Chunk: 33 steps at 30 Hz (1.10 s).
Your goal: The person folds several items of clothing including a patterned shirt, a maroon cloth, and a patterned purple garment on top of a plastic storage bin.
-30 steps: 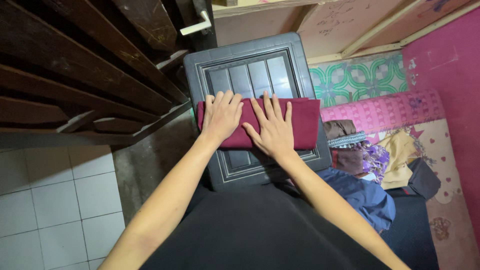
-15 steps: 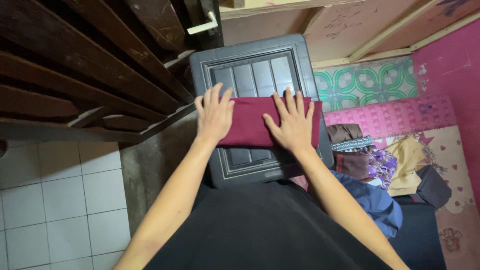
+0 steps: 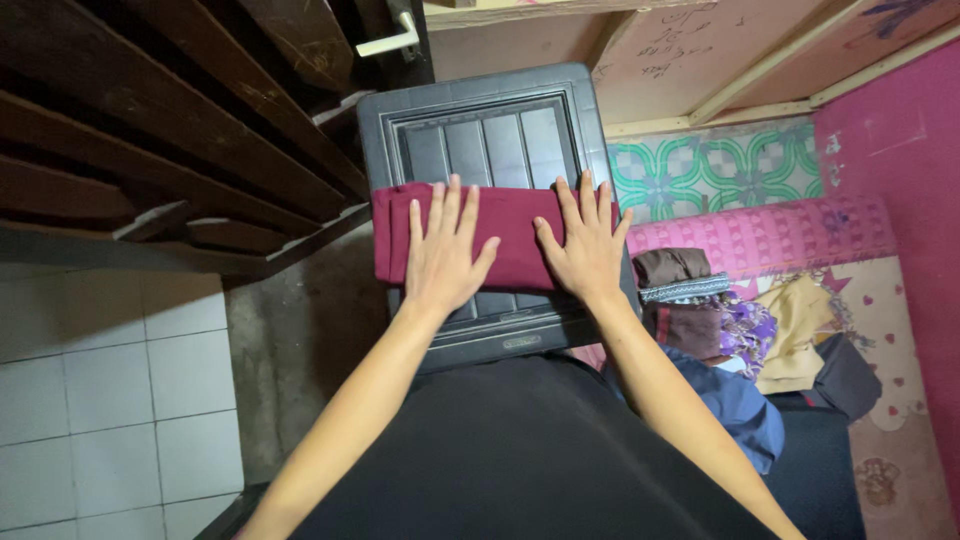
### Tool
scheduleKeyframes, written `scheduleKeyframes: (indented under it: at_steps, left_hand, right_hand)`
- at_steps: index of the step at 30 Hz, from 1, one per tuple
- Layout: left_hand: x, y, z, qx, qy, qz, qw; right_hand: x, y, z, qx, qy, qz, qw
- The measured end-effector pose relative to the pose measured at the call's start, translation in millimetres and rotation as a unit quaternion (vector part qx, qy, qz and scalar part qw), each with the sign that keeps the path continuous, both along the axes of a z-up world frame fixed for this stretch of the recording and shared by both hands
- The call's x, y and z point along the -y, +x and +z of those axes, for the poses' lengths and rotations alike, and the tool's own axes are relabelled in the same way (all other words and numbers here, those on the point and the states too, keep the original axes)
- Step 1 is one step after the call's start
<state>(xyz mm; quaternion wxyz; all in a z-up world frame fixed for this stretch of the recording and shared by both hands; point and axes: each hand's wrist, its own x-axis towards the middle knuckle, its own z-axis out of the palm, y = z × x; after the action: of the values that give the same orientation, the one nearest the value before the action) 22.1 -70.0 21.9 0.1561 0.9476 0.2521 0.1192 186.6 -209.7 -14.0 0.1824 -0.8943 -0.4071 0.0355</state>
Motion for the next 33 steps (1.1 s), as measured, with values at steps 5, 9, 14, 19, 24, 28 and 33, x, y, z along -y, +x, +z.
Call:
scheduleKeyframes:
  at_steps: [5, 9, 14, 19, 24, 28, 33]
  left_hand:
    - [-12.0, -12.3, -3.9, -0.015, 0.026, 0.035, 0.999]
    - [-23.8, -23.8, -10.2, -0.027, 0.025, 0.061, 0.997]
    - [-33.5, -28.6, -18.0, -0.017, 0.004, 0.102, 0.995]
    - [-36.4, -30.9, -21.4, -0.014, 0.008, 0.107, 0.994]
    - [-36.8, -28.7, -23.6, -0.005, 0.007, 0.101, 0.995]
    - [-35.5, -28.0, -25.0, 0.019, -0.006, 0.098, 0.995]
    - [-38.8, -35.4, -28.9, 0.022, -0.011, 0.097, 0.995]
  right_hand:
    - [4.6, 1.7, -0.5, -0.003, 0.015, 0.003, 1.0]
    - [7.3, 5.7, -0.7, 0.007, 0.007, -0.001, 1.0]
    - [5.4, 13.4, -2.9, 0.004, -0.025, -0.011, 1.0]
    - [8.1, 25.2, 8.9, 0.007, -0.071, -0.036, 0.997]
    - [-19.7, -14.1, 33.0, 0.043, 0.004, 0.04, 0.998]
    - [-63.0, -69.7, 31.9, 0.051, 0.023, 0.145, 0.988]
    - [-63.6, -70.4, 21.2, 0.07, 0.009, 0.145, 0.987]
